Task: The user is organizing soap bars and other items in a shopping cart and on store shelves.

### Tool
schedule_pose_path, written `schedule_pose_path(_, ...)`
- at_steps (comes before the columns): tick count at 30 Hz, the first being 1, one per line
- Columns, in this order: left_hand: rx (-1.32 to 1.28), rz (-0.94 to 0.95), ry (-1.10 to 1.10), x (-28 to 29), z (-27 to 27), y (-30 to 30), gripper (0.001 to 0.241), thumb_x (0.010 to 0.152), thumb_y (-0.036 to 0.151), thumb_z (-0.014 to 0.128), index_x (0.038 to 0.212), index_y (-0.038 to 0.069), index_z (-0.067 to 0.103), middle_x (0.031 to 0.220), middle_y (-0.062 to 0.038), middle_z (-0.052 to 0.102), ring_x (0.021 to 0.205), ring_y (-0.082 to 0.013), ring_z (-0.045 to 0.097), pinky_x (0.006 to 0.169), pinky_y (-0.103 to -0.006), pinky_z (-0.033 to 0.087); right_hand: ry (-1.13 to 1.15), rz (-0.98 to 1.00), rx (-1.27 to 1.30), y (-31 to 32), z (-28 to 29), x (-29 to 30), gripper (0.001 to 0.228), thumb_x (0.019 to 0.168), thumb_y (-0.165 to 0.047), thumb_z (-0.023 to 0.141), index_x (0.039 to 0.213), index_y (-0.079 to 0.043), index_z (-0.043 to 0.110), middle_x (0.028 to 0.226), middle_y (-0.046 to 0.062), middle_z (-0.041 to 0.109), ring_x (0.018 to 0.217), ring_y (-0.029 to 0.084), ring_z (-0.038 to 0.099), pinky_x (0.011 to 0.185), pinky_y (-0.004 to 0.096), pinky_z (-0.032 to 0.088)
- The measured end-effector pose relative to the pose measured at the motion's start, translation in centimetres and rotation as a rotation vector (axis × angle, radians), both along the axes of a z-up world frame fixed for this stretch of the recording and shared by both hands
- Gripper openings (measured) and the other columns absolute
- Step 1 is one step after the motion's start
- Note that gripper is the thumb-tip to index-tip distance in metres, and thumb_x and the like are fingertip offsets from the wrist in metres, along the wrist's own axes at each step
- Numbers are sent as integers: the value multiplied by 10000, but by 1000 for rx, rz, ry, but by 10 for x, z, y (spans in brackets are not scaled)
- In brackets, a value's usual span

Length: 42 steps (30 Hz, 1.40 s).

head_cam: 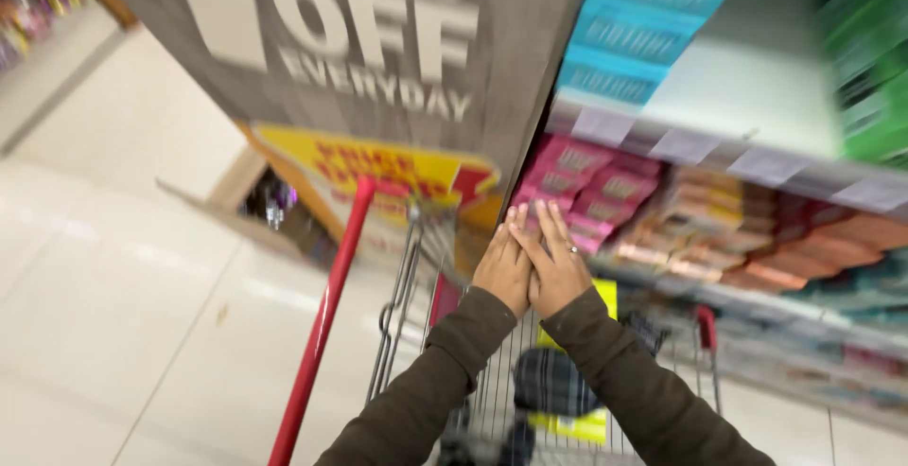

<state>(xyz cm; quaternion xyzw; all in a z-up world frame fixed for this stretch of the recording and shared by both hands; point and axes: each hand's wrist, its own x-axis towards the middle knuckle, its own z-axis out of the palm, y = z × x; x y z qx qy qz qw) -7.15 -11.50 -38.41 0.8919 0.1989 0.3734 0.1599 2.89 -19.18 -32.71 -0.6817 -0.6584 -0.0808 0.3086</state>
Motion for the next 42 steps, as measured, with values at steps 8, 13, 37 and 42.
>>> schedule_pose_path(8,-725,246,267,-49,-321,-50,594,869,86,656,1433,0,491,1470,-262,514,1355,-435,491,1153,-459,395,1065,-121,-506,-35,-420,-13,555,905,-76,642,1442,-84,502,1474,181,550,1365,320,543,1094,379,475)
schedule_pose_path(13,-1071,415,570,-69,-497,-56,685,855,154,675,1488,48,434,1453,-237,521,1333,-388,523,1148,-413,403,1652,-340,-494,-88,-789,-23,728,854,-51,713,1484,22,356,1519,223,432,1384,339,455,1093,416,451)
schedule_pose_path(37,-1030,694,532,-23,-573,-78,967,825,202,806,1557,-46,225,1477,-326,385,1347,-429,420,1147,-444,353,1277,-673,-777,-61,-723,-2,561,981,-523,684,1207,-9,686,1146,164,700,1043,250,632,920,355,472)
schedule_pose_path(42,-1412,869,303,-40,-559,-85,415,914,274,710,1250,36,660,1199,-241,656,1027,-335,664,878,-419,534,1789,-836,-445,-70,-693,-18,487,769,-320,868,1028,-131,501,966,154,680,853,233,725,710,436,657)
